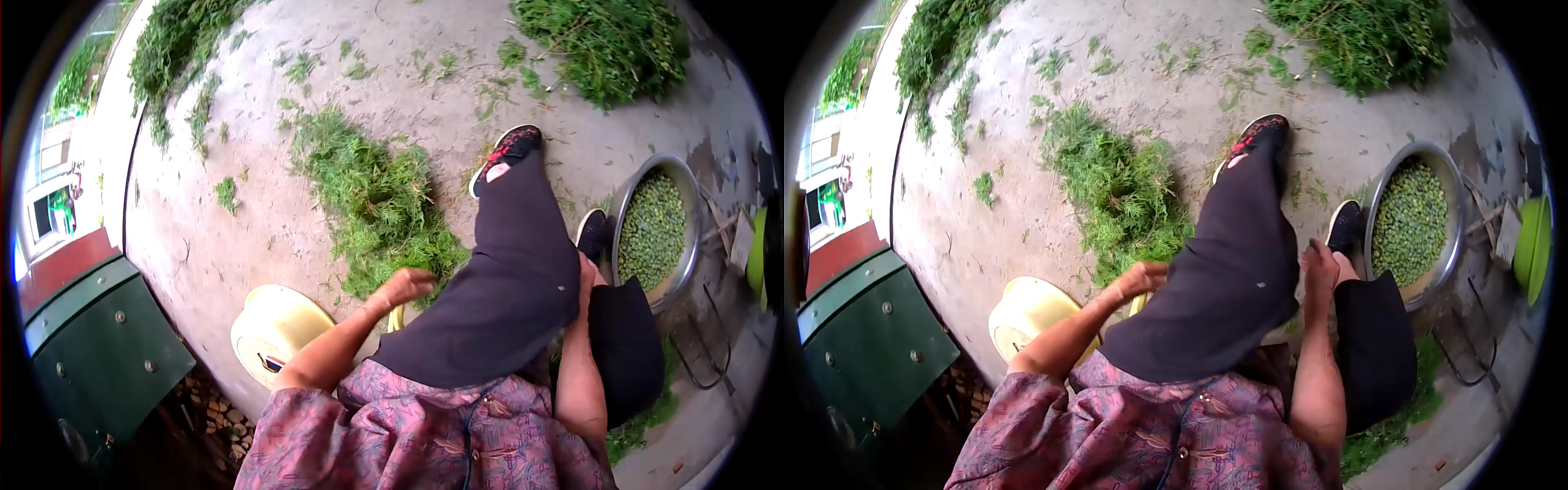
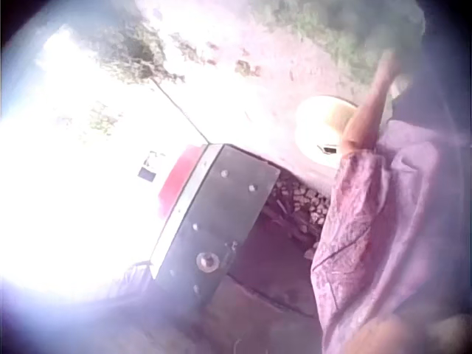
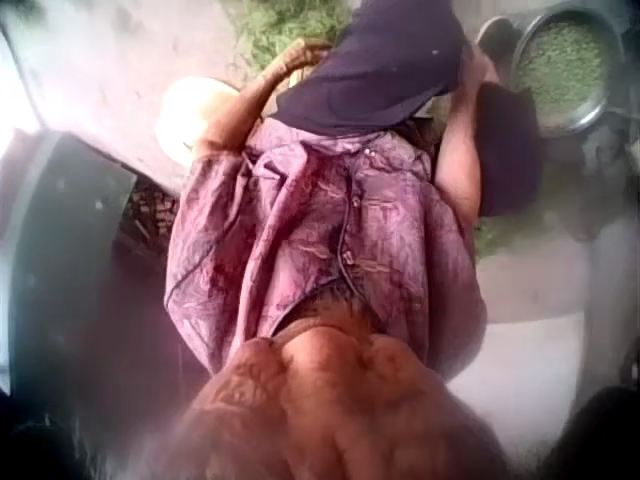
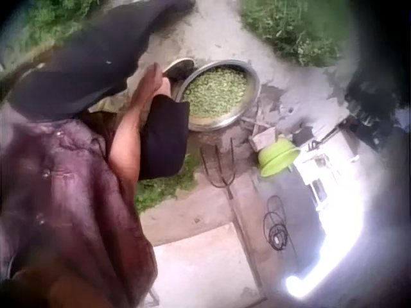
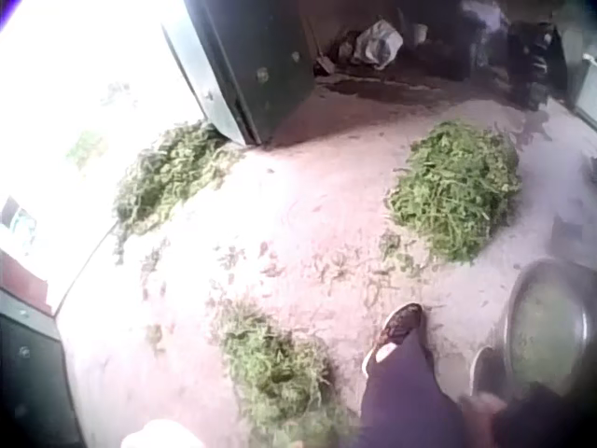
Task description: The person picks up cypress branches by hand, plucks the cypress berries from them, and drops the berries into a large metal bowl. They occasionally toss the stripped branches onto a pile on the ground and reach for new branches to continue the process.
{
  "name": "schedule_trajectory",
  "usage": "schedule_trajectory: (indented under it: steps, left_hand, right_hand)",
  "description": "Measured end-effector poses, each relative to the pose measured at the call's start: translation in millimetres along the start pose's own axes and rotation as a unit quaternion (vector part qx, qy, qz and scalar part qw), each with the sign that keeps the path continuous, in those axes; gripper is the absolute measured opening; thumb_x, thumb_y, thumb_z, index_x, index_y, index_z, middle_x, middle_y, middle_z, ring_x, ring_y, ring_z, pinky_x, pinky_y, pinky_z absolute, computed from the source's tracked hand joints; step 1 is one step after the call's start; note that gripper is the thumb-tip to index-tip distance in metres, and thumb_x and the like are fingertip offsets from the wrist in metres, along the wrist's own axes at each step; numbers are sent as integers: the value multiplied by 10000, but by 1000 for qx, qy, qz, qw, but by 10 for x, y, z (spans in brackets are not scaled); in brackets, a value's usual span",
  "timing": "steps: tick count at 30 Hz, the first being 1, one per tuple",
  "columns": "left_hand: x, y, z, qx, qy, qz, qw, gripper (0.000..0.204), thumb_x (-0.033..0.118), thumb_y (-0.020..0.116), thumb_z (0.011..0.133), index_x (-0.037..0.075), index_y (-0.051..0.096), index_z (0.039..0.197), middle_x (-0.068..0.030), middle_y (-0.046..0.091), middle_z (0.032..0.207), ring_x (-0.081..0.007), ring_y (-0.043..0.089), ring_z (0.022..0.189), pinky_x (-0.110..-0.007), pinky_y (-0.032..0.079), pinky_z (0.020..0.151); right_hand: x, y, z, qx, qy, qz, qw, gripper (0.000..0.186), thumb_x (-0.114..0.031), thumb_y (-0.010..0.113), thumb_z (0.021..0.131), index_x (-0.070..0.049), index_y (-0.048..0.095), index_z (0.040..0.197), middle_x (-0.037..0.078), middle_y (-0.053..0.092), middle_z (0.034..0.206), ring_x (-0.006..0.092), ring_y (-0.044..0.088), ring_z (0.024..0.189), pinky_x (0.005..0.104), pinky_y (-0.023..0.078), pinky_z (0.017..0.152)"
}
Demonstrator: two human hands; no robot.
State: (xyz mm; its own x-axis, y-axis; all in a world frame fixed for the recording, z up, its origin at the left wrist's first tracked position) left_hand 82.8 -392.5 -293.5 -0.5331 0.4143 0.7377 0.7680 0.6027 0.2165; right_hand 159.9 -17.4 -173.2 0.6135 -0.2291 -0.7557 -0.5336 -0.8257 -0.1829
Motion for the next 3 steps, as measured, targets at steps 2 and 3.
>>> schedule_trajectory:
  steps: [2, 3]
  left_hand:
    - [-167, 789, 394, -170, -66, 243, 953, 452, 312, 604, 746, 74, 552, 1127, -133, 602, 1044, -257, 574, 964, -330, 444, 830]
    - [-682, 800, 246, -226, -188, 287, 912, 513, 364, 609, 732, 74, 535, 1149, -142, 598, 1046, -269, 569, 970, -326, 439, 841]
  right_hand:
    - [442, -646, 151, 16, 96, -58, 993, 296, -164, 581, 815, 34, 581, 1034, 90, 617, 950, 165, 564, 853, 236, 417, 763]
    - [870, -739, -582, -22, 124, -52, 991, 296, -164, 581, 815, 34, 581, 1034, 90, 617, 950, 165, 564, 853, 236, 417, 763]
Point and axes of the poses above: each hand's wrist, its own z-axis towards the middle knuckle, its own y-axis out of the palm, x = y × z, the point moved 1 cm from there along z, towards the middle knuckle
